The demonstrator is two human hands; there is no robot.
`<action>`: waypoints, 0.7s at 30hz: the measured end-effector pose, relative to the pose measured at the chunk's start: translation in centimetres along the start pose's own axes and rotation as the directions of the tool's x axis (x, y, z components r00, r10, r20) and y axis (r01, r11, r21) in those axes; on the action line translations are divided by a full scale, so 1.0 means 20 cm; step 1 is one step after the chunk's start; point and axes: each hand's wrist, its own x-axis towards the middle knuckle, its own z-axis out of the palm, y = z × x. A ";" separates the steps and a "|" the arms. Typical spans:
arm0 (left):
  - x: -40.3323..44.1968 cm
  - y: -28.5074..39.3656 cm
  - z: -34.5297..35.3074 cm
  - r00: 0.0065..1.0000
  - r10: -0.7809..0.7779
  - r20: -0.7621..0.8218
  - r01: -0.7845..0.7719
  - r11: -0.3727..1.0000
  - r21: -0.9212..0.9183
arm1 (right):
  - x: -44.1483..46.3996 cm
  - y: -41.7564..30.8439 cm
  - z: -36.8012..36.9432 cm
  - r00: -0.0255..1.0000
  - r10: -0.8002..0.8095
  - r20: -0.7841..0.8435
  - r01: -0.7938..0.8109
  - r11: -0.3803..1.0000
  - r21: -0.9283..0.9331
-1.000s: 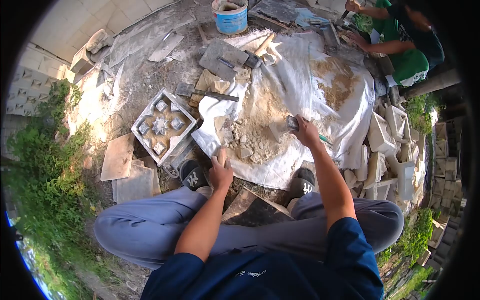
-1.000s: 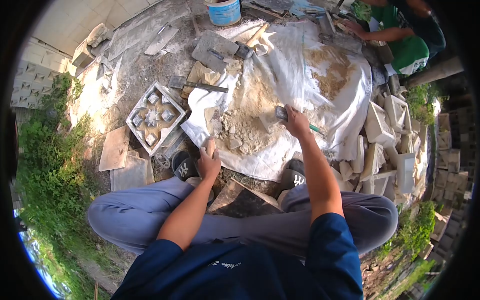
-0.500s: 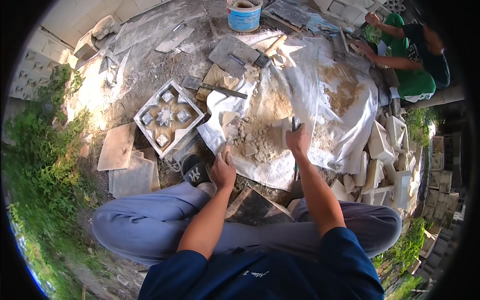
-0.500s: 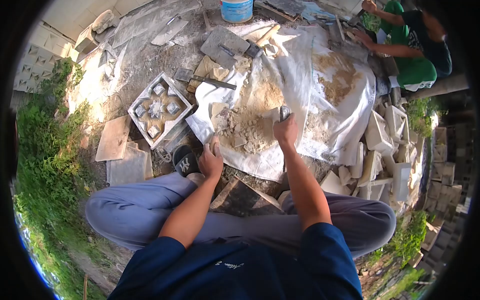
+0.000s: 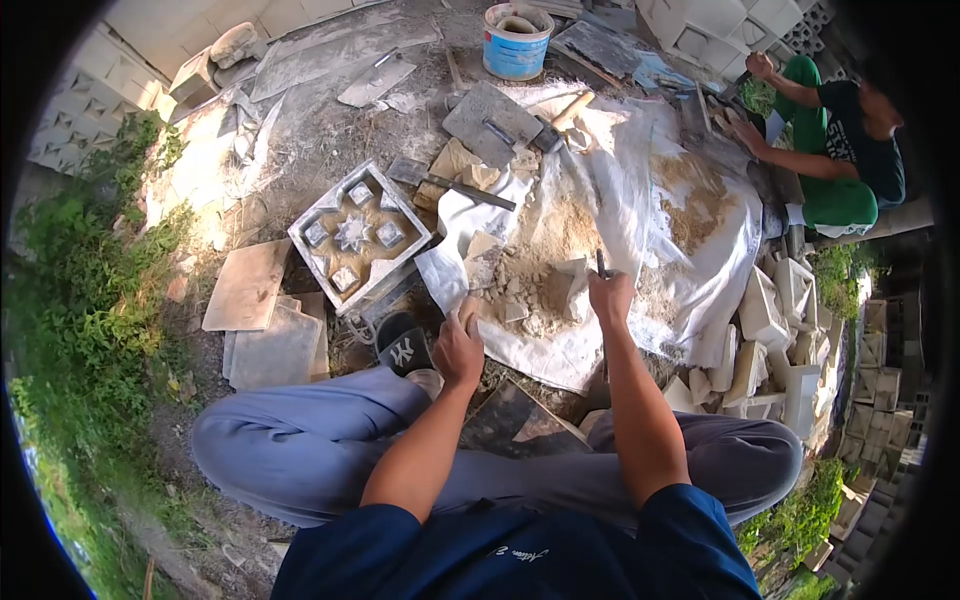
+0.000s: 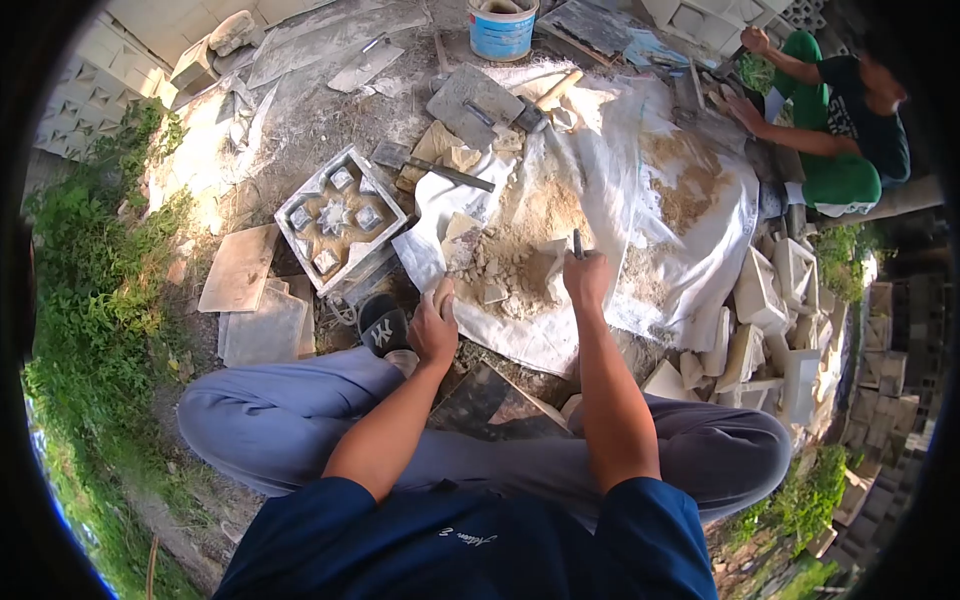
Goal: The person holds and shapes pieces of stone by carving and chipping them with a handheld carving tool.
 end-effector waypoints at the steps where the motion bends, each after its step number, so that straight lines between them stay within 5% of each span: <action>1: 0.00 0.00 0.00 1.000 0.012 -0.003 -0.012 1.000 0.016 | 0.02 -0.05 -0.08 0.985 0.079 0.152 -0.103 0.982 0.157; 3: 0.00 0.00 0.01 1.000 0.028 -0.010 -0.028 1.000 -0.010 | 0.07 -0.11 -0.16 0.893 0.055 0.447 -0.322 0.771 0.549; 6: 0.03 0.00 0.06 0.996 -0.019 0.092 0.022 1.000 -0.023 | -0.05 -0.22 -0.22 0.703 0.052 0.710 -0.671 0.382 0.636; 8: 0.04 -0.06 0.19 0.980 -0.076 0.186 0.079 0.997 -0.013 | -0.08 -0.09 -0.11 0.664 0.031 0.747 -0.665 0.480 0.572; 9: 0.08 -0.15 0.31 0.952 -0.106 0.286 0.173 0.959 -0.223 | -0.15 -0.06 -0.09 0.662 0.027 0.749 -0.679 0.445 0.584; 11: 0.11 -0.11 0.25 0.936 -0.066 0.346 0.165 0.950 -0.265 | -0.21 0.00 0.00 0.647 0.026 0.762 -0.704 0.405 0.583; 12: 0.13 -0.10 0.21 0.926 -0.046 0.375 0.163 0.944 -0.287 | -0.25 0.05 0.05 0.649 0.019 0.761 -0.646 0.541 0.538; 14: 0.11 -0.02 0.17 0.976 -0.120 0.181 0.164 0.954 -0.252 | -0.32 0.06 0.07 0.652 0.008 0.758 -0.576 0.656 0.488; 16: 0.07 0.12 0.03 0.975 -0.071 0.210 0.115 0.972 -0.206 | -0.39 -0.04 0.03 0.723 0.000 0.691 -0.559 0.589 0.584; 18: 0.02 0.17 0.00 0.969 -0.036 0.244 0.078 0.984 -0.163 | -0.35 0.02 0.06 0.678 -0.061 0.733 -0.531 0.648 0.546; 20: -0.01 0.18 0.03 0.953 -0.102 0.284 0.146 0.979 -0.139 | -0.30 0.11 0.14 0.644 -0.024 0.764 -0.404 0.838 0.366; 21: -0.01 0.16 0.06 0.956 -0.101 0.275 0.144 0.980 -0.139 | -0.33 0.09 0.13 0.730 -0.036 0.683 -0.302 0.879 0.369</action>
